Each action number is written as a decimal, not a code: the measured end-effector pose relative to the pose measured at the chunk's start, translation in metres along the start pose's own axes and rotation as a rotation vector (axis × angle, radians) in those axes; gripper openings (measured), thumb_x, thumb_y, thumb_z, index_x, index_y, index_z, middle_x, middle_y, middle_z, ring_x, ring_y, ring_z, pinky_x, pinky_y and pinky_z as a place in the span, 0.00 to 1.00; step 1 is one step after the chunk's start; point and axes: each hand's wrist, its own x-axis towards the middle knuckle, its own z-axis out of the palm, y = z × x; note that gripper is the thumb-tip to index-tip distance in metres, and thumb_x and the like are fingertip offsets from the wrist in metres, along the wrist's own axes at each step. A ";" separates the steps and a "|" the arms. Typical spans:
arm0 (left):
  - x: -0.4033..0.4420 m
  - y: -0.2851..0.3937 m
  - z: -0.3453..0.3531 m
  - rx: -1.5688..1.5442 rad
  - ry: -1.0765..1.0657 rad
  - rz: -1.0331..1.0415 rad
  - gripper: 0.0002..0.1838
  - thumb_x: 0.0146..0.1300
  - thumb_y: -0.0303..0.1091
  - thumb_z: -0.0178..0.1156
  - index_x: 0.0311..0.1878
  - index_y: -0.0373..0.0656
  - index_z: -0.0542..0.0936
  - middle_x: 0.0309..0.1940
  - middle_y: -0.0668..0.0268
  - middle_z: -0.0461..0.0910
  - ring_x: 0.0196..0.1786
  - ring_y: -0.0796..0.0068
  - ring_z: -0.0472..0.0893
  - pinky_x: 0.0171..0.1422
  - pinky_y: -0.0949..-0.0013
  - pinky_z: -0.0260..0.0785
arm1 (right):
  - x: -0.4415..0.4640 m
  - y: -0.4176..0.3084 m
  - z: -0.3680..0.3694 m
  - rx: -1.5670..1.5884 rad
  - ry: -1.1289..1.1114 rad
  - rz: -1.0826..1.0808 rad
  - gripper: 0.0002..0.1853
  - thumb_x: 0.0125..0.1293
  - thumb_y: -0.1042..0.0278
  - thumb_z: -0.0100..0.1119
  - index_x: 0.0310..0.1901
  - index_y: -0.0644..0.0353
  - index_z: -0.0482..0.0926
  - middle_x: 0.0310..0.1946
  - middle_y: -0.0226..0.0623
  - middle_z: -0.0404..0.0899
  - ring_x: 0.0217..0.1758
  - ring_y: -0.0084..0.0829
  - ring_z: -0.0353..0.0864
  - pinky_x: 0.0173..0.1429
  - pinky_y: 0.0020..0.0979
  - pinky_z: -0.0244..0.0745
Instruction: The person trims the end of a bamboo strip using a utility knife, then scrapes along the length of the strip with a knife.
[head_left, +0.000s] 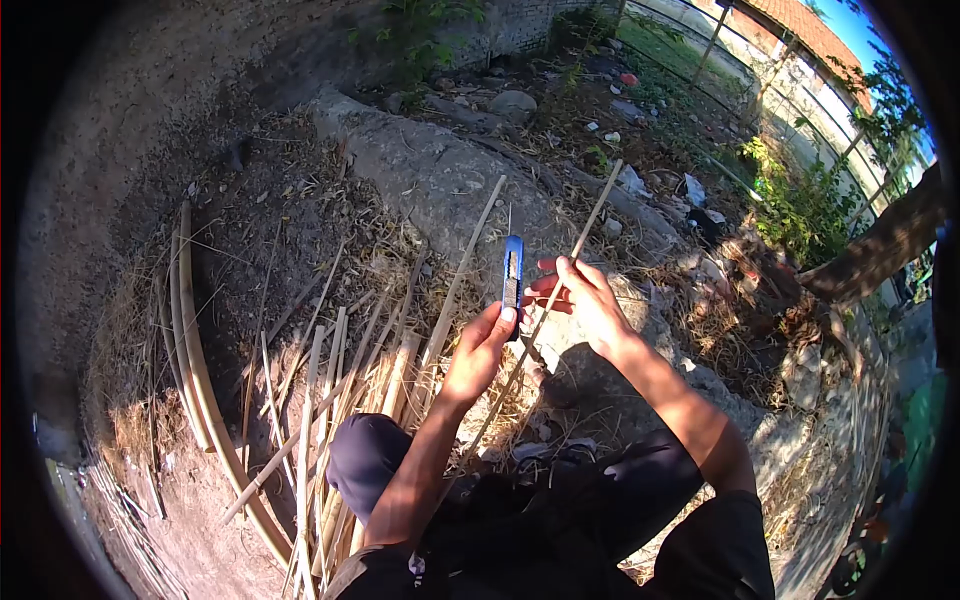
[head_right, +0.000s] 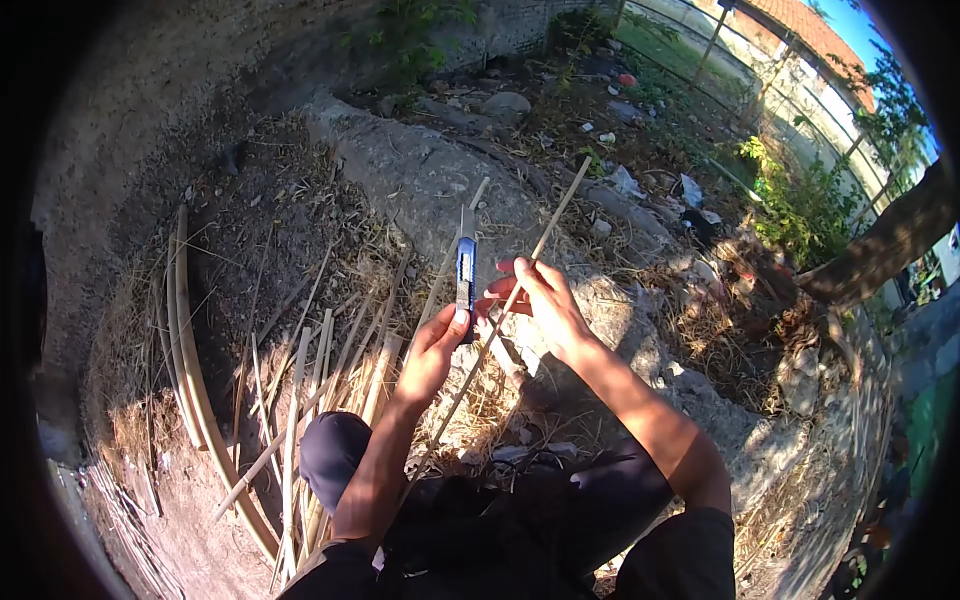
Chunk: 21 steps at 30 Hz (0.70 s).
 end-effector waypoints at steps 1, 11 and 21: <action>0.003 0.000 -0.008 0.062 0.053 0.004 0.23 0.88 0.45 0.52 0.71 0.36 0.80 0.50 0.72 0.85 0.56 0.82 0.78 0.68 0.70 0.69 | 0.002 -0.007 -0.004 0.034 0.079 -0.012 0.24 0.88 0.48 0.50 0.66 0.61 0.79 0.41 0.31 0.84 0.50 0.30 0.90 0.58 0.36 0.85; 0.016 0.070 -0.058 0.077 0.231 0.186 0.21 0.88 0.46 0.51 0.62 0.35 0.78 0.37 0.66 0.83 0.38 0.76 0.83 0.50 0.68 0.78 | 0.036 -0.119 -0.126 0.787 0.110 -0.392 0.21 0.88 0.53 0.49 0.71 0.57 0.75 0.30 0.25 0.67 0.31 0.19 0.67 0.39 0.24 0.69; 0.019 0.260 -0.108 0.307 0.494 0.698 0.15 0.88 0.39 0.47 0.63 0.39 0.75 0.37 0.66 0.81 0.36 0.74 0.82 0.48 0.68 0.77 | -0.071 -0.481 -0.136 -0.389 0.853 -1.711 0.14 0.81 0.69 0.53 0.60 0.68 0.79 0.40 0.42 0.83 0.34 0.29 0.79 0.39 0.31 0.76</action>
